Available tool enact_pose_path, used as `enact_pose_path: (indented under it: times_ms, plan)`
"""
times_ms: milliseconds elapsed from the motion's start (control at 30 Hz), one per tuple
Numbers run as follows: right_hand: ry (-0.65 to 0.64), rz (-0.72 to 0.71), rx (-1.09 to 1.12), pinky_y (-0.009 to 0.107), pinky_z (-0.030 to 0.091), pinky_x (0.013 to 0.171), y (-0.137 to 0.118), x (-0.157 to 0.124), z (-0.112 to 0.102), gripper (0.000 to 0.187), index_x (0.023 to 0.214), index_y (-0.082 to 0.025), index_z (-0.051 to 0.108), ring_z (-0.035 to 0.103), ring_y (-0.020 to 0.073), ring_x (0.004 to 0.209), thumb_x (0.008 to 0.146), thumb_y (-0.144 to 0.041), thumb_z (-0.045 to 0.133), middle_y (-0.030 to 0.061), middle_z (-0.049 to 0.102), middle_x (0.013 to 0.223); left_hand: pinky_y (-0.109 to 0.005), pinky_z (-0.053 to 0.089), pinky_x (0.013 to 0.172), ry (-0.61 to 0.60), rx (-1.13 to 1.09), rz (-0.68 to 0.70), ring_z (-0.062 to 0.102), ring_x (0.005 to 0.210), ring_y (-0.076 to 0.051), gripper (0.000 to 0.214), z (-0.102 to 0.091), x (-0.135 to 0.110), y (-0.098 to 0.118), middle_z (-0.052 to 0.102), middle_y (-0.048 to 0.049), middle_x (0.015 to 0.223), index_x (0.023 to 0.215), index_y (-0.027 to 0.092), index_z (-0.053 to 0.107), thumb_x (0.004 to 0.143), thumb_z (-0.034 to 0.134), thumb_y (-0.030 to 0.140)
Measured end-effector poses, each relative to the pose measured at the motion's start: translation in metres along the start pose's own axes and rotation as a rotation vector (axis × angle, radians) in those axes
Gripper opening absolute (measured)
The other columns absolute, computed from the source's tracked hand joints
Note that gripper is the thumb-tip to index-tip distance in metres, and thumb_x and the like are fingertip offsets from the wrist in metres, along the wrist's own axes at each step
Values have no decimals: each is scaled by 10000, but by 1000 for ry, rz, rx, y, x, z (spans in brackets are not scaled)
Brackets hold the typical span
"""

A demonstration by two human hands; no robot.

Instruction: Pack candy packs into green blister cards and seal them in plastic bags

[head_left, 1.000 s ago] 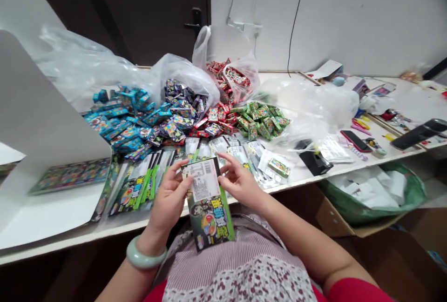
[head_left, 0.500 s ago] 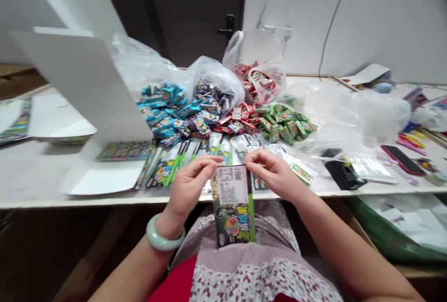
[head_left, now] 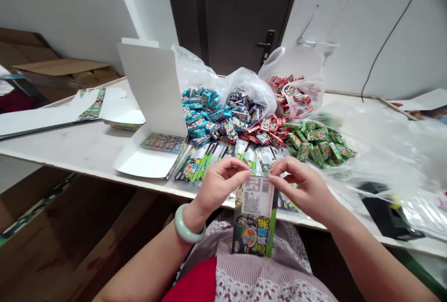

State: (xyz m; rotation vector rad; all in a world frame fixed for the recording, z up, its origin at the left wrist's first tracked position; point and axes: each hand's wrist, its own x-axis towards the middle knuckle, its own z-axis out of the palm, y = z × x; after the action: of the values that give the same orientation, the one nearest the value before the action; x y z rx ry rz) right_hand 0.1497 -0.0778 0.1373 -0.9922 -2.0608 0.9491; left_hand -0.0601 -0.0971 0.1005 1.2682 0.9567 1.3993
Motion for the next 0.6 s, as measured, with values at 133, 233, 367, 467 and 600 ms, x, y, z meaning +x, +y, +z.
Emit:
enact_pose_path:
  times_ms: [133, 233, 367, 467, 600]
  plan:
    - [-56, 116, 78, 257, 448, 576, 3, 17, 8, 85, 854, -200, 602, 579, 137, 701, 865, -284, 596, 8, 613, 774, -199, 444, 571, 30, 4, -75, 572, 611, -90, 82, -3, 9, -2, 628, 17, 671, 744, 156, 623, 742, 698, 187]
    - [-117, 127, 50, 256, 435, 562, 6, 24, 10, 109, 824, -200, 616, 569, 137, 686, 878, -288, 581, 8, 609, 755, -211, 445, 598, -52, 53, -57, 562, 636, -94, 93, -12, 12, 0, 617, 8, 693, 720, 147, 615, 754, 695, 181]
    - [-143, -15, 36, 281, 473, 679, 13, 21, 12, 94, 880, -219, 624, 590, 151, 828, 905, -294, 575, 28, 621, 892, -276, 489, 776, -173, 83, 71, 621, 832, -141, 112, -30, 8, -5, 662, -43, 851, 777, 158, 647, 869, 616, 214]
    - [-101, -123, 8, 282, 473, 754, 23, 15, 20, 47, 945, -235, 611, 577, 146, 922, 909, -235, 581, 33, 599, 987, -303, 496, 836, -211, 124, 139, 625, 952, -169, 55, -39, 0, -17, 668, -60, 969, 905, 190, 674, 872, 631, 193]
    - [10, -142, 44, 279, 473, 764, 37, 11, 37, 84, 948, -243, 596, 565, 142, 940, 918, -177, 555, 29, 583, 972, -277, 503, 809, -148, 164, 146, 615, 946, -154, 124, -41, -8, -30, 639, -39, 963, 970, 223, 652, 872, 633, 150]
